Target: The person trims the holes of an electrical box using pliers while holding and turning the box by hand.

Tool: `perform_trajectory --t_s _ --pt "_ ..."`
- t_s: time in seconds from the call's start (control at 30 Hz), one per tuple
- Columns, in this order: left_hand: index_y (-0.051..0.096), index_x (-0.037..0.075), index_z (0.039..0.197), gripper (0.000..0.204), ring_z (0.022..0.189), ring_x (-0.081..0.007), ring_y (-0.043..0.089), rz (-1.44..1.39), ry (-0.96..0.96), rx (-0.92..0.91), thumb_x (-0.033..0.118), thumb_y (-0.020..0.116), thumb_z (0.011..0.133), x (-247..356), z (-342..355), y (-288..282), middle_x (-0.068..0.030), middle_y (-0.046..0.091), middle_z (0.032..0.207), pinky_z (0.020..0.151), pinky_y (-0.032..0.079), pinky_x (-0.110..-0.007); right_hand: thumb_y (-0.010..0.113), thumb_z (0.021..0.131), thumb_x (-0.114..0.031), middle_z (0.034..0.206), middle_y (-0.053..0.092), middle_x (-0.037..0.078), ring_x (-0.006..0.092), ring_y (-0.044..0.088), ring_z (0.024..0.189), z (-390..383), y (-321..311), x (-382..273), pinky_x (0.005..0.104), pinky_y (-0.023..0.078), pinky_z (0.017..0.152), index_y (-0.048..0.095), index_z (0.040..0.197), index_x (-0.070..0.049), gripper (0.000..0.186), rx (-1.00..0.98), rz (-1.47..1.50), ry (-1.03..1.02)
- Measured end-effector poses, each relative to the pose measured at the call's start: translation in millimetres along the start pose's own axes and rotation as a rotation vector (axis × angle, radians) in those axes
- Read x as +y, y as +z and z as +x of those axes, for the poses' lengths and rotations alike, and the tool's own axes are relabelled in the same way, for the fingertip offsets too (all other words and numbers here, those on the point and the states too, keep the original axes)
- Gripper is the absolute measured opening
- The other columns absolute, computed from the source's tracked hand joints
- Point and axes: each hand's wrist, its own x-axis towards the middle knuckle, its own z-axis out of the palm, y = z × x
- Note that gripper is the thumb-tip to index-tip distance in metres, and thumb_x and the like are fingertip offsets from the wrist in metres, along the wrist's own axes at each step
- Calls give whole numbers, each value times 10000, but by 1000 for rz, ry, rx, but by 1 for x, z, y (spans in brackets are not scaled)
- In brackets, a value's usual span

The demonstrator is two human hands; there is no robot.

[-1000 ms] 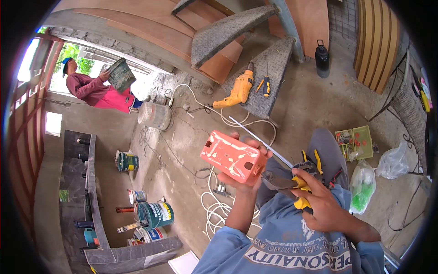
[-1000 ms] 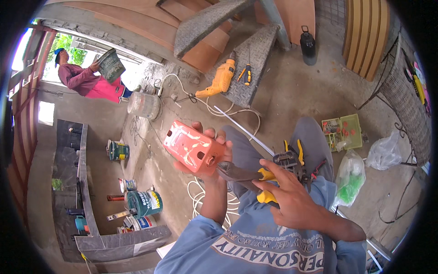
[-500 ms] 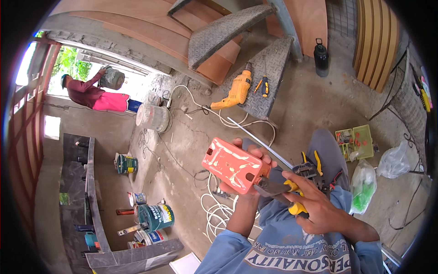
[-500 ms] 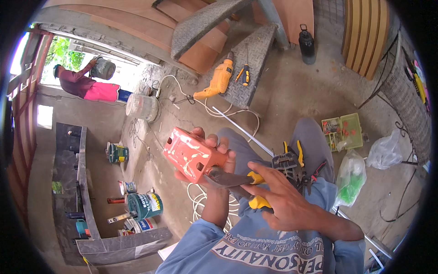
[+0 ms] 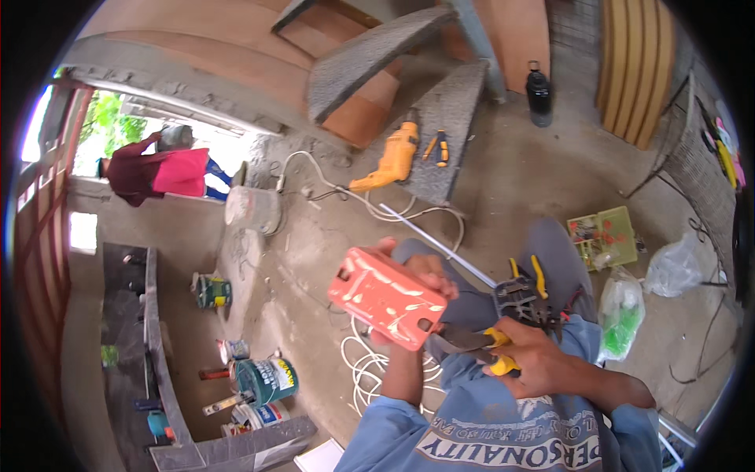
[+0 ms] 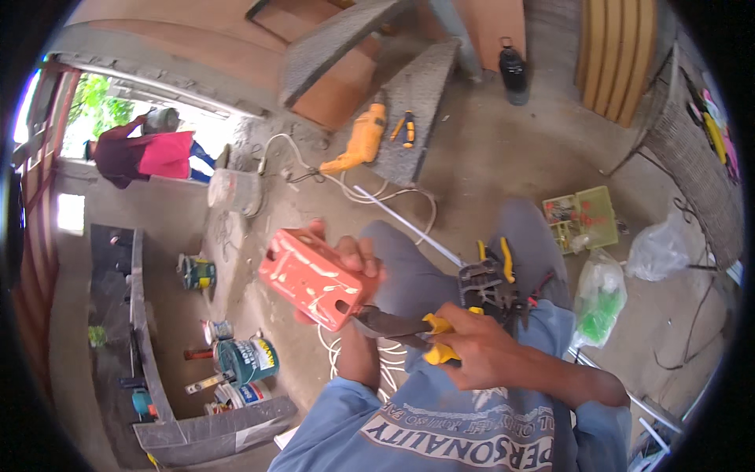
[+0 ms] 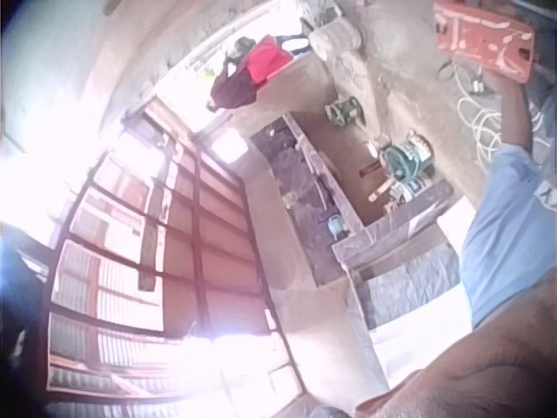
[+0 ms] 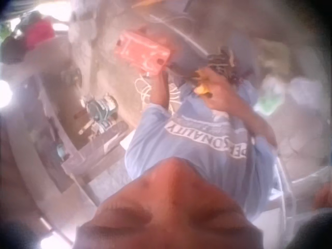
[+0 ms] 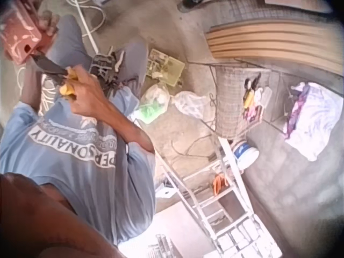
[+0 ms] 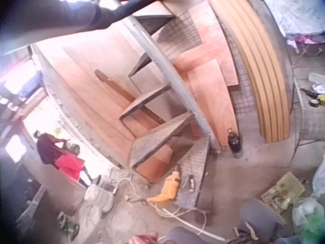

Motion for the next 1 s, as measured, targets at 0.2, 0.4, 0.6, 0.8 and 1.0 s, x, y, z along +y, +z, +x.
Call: perform_trajectory --t_s 0.2,0.4,0.6,0.8,1.0 --pt "329 70 1320 945 714 -222 497 632 31 214 397 837 593 30 0 15 -115 542 781 646 464 -298 588 874 -258 1080 557 160 336 552 981 -10 9 22 390 434 850 558 1064 28 344 -215 262 21" --pt "259 18 1370 899 1027 -261 480 2 6 237 474 710 740 23 8 -22 -140 467 1194 880 457 -391 579 874 -298 1230 536 127 264 502 1128 -56 -36 42 353 377 970 432 1244 32 518 -133 404 75" --pt "306 22 1344 737 1026 -263 492 -145 -149 435 487 584 845 -28 -18 -24 -141 486 1177 895 473 -399 624 723 -142 915 535 181 356 565 785 -209 -85 139 422 471 668 578 848 10 202 731 -599 908" --pt "423 131 1316 593 936 -248 548 -306 -335 681 536 485 888 -68 -26 8 -126 532 1146 825 508 -388 586 762 -247 1044 500 263 418 540 925 -309 -19 279 473 461 819 574 979 28 351 661 -789 1315" --pt "439 120 1285 706 941 -258 569 -302 -553 866 669 421 841 -94 -36 23 -114 560 1115 769 518 -388 674 772 -195 1117 548 232 373 544 1028 -240 -54 243 457 444 869 589 1027 -20 321 880 -1027 918"
